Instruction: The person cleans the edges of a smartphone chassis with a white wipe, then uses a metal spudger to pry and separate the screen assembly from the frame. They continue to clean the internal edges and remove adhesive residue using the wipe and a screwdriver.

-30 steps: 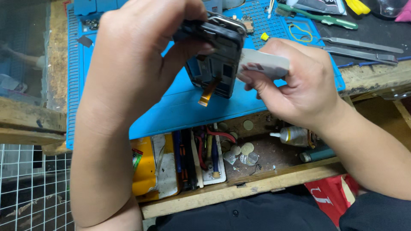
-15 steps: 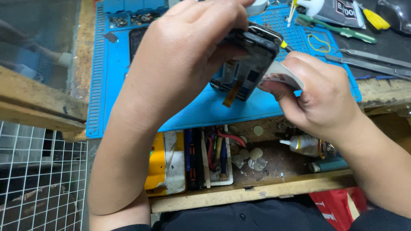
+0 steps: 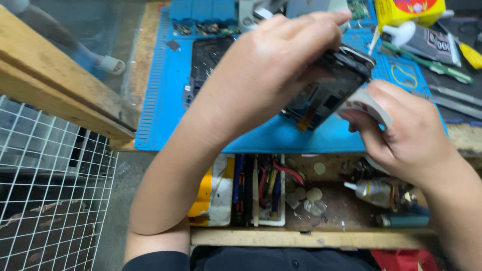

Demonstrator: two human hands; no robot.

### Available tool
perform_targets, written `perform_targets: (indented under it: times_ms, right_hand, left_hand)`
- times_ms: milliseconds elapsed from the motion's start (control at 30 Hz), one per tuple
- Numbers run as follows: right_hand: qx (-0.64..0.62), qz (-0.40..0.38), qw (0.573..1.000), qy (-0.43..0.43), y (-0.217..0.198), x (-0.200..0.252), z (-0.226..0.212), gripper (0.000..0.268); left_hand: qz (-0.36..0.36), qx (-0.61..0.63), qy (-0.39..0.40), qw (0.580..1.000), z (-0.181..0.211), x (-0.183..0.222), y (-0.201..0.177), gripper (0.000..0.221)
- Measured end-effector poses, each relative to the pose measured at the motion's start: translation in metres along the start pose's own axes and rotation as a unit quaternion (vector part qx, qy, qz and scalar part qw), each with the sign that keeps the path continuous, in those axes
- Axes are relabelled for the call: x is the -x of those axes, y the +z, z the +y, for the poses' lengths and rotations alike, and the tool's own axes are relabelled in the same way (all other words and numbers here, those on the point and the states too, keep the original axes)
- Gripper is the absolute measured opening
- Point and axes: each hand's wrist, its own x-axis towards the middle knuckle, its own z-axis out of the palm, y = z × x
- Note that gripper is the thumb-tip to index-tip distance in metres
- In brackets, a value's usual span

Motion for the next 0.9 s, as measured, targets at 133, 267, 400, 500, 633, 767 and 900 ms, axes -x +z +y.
perform_targets:
  times_ms: [133, 267, 400, 500, 633, 767, 900]
  right_hand:
    - [0.023, -0.006, 1.000, 0.017, 0.000, 0.000, -0.005, 0.024]
    - [0.062, 0.000, 0.998, 0.019, 0.006, 0.003, -0.007, 0.020]
    - [0.042, 0.013, 0.998, 0.034, 0.003, 0.009, -0.008, 0.019]
    - [0.000, 0.025, 0.999, 0.040, 0.003, 0.005, -0.007, 0.015]
    - [-0.068, 0.014, 0.997, 0.046, 0.000, 0.005, 0.000, 0.010]
    - [-0.101, 0.002, 0.991, 0.093, 0.000, 0.006, 0.010, 0.009]
    - [-0.100, 0.009, 0.994, 0.052, 0.009, 0.007, 0.012, 0.009]
  left_hand:
    - [0.010, -0.012, -0.004, 1.000, 0.005, -0.001, 0.000, 0.040]
    - [0.021, -0.017, 0.002, 1.000, 0.009, -0.001, 0.001, 0.054]
    - [0.027, -0.030, -0.028, 0.999, 0.019, -0.004, 0.010, 0.063]
    - [0.031, -0.060, -0.059, 0.996, 0.026, -0.007, 0.016, 0.066]
    - [0.084, -0.099, -0.058, 0.990, 0.031, -0.003, 0.034, 0.061]
    - [0.090, -0.108, -0.067, 0.988, 0.028, -0.003, 0.044, 0.048]
    - [0.084, -0.093, -0.068, 0.990, 0.027, -0.004, 0.045, 0.038]
